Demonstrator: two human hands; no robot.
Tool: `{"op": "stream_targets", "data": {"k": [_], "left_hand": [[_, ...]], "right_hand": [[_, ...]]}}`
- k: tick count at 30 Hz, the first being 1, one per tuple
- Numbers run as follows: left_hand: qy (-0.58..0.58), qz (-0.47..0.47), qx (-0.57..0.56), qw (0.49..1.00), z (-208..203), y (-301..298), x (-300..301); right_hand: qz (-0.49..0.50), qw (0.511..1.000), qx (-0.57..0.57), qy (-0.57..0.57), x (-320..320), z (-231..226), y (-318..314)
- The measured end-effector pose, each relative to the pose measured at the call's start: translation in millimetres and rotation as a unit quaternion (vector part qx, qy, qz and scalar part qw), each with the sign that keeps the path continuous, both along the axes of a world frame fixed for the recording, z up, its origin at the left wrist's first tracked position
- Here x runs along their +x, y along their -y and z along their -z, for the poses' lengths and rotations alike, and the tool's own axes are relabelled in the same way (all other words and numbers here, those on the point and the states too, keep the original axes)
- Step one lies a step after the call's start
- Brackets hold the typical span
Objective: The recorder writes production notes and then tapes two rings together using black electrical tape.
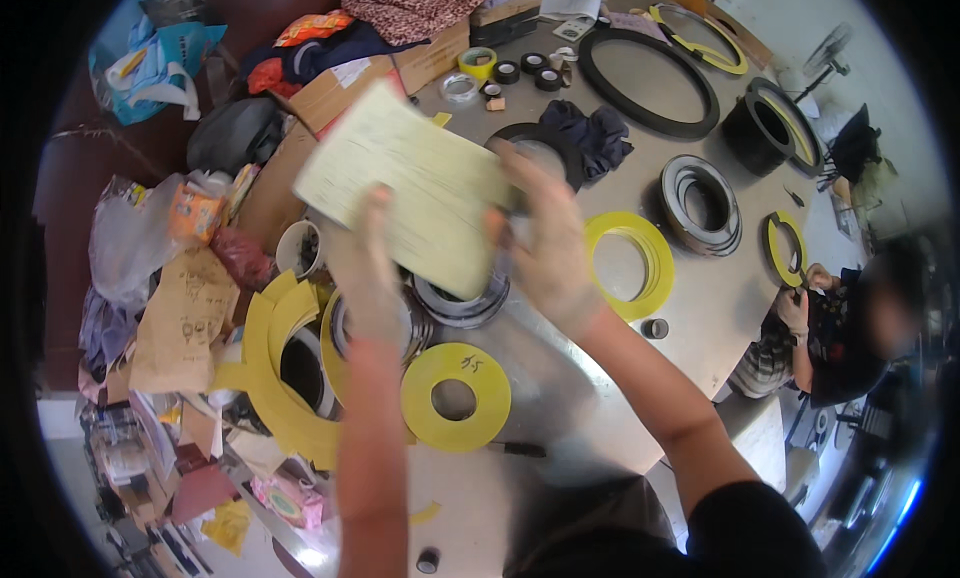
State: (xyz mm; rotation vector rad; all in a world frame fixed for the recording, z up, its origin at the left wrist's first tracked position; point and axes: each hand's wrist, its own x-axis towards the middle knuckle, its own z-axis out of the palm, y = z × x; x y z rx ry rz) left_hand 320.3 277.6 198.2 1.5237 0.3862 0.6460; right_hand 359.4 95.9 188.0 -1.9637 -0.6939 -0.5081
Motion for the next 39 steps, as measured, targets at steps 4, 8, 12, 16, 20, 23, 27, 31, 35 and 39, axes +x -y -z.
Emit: {"op": "stream_targets", "data": {"k": [4,8,12,16,20,23,27,31,35,39], "left_hand": [[-0.156,-0.094,0.087,0.979,64,-154,24],[-0.047,-0.117,0.077,0.989,22,-86,-33],[-0.124,-0.169,0.21,0.955,4,-18,-173],[-0.157,-0.12,0.185,0.962,2,35,-213],[-0.215,-0.151,0.091,0.96,5,39,-253],[-0.236,-0.087,0.069,0.966,4,53,-274],[-0.279,0.048,0.096,0.954,17,71,-311],[-0.331,0.205,0.099,0.916,60,122,-334],[-0.251,0.255,0.449,0.819,138,175,-342],[-0.374,0.226,0.501,0.747,170,201,-322]], "right_hand": [[-0.021,0.982,-0.187,-0.026,54,36,-136],[-0.004,0.981,-0.139,-0.135,87,91,-166],[-0.025,0.988,-0.125,-0.092,77,57,-228],[-0.033,0.92,-0.383,-0.073,109,76,-268],[-0.233,0.924,-0.304,0.011,17,65,-233],[-0.282,0.958,0.025,0.056,-78,56,-97],[-0.248,0.898,-0.145,-0.334,-208,76,91],[-0.129,0.839,-0.301,-0.434,-290,93,226],[-0.124,0.774,-0.41,-0.467,-295,89,254],[-0.228,0.883,-0.374,-0.17,-293,143,259]]}}
